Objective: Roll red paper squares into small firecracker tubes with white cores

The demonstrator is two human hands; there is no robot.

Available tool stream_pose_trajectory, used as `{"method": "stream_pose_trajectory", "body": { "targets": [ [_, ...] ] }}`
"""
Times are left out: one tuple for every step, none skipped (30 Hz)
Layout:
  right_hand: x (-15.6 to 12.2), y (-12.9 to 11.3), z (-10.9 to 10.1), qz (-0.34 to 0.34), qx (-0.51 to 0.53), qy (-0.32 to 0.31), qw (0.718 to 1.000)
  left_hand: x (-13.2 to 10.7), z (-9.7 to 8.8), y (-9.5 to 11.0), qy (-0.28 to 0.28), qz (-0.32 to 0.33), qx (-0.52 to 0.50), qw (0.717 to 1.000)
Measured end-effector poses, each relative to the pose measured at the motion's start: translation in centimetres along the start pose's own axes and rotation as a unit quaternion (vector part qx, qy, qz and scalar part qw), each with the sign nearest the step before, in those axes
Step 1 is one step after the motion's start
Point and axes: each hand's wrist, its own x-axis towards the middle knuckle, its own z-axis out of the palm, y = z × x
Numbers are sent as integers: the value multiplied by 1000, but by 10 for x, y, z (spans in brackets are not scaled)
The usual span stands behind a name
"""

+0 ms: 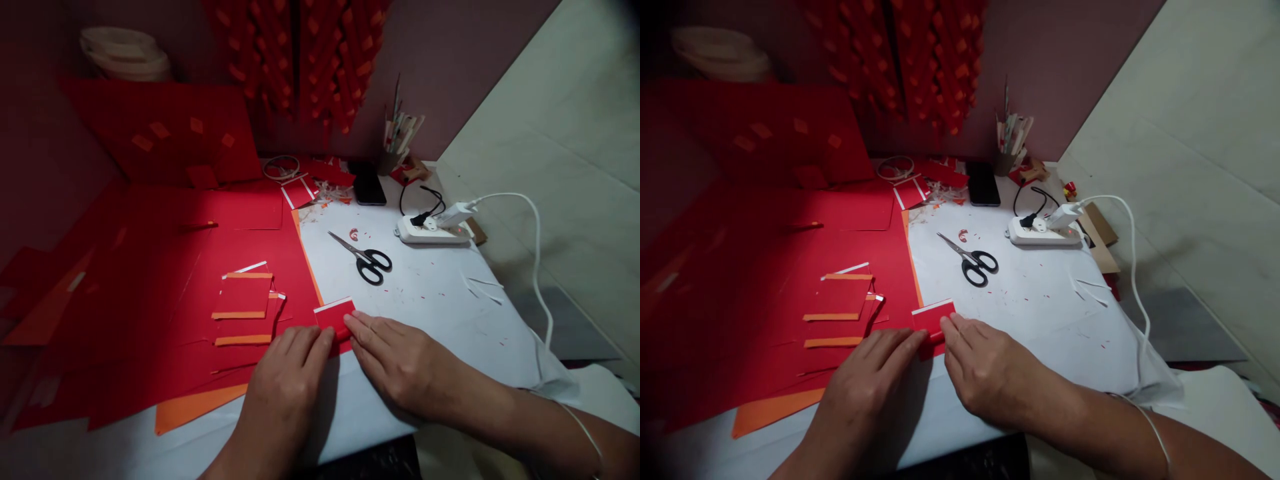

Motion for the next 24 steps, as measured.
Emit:
{"method": "stream_pose_trajectory", "body": {
  "targets": [
    [0,1,1,-6,1,9,1000,0,-1,0,2,-2,-2,1000],
    [0,2,2,-10,4,19,1000,0,-1,0,2,-4,-5,1000],
    [0,3,3,-12,8,27,1000,1,-1,0,2,-5,-11,1000],
    [0,4,3,-14,13,36,999,1,-1,0,0,-7,-18,1000],
    [0,5,4,-14,17,47,999,1,-1,0,0,-7,-23,1000],
    [1,6,4,-13,22,60,998,1,-1,1,5,-8,-26,1000],
    [0,7,5,-12,26,70,997,1,0,1,11,-10,-28,1000],
    [0,7,5,-11,29,80,996,1,1,1,19,-13,-26,999],
    [-1,7,5,-10,32,88,996,2,2,1,30,-14,-23,999],
    [-2,7,6,-9,35,95,995,2,2,1,38,-11,-20,999],
    [-3,7,7,-6,40,100,994,2,3,0,45,-5,-18,999],
    [-5,6,7,-2,47,107,993,2,2,0,49,6,-19,999],
    [-7,4,8,6,57,114,992,2,2,0,54,18,-21,998],
    [-9,2,9,15,68,123,990,2,1,0,60,27,-25,998],
    [-11,0,10,26,82,131,988,2,0,0,63,33,-31,997],
    [-13,-3,11,38,98,140,985,2,-1,0,68,36,-35,996],
    [-14,-6,11,53,117,145,981,1,-2,0,72,38,-40,996],
    [-16,-8,11,71,137,148,977,0,-2,1,75,41,-47,995],
    [-18,-11,11,91,159,145,972,0,-3,1,73,43,-56,995],
    [-19,-13,11,113,178,138,968,-1,-2,1,67,42,-67,995],
    [-20,-15,11,135,195,131,963,-1,-2,1,59,38,-77,995],
    [-21,-16,11,154,207,124,958,-2,-2,1,48,31,-87,995],
    [-22,-18,11,169,213,120,955,-2,-1,0,38,25,-95,994],
    [-23,-20,12,180,215,118,953,-2,-1,0,30,20,-100,994]
  ]
}}
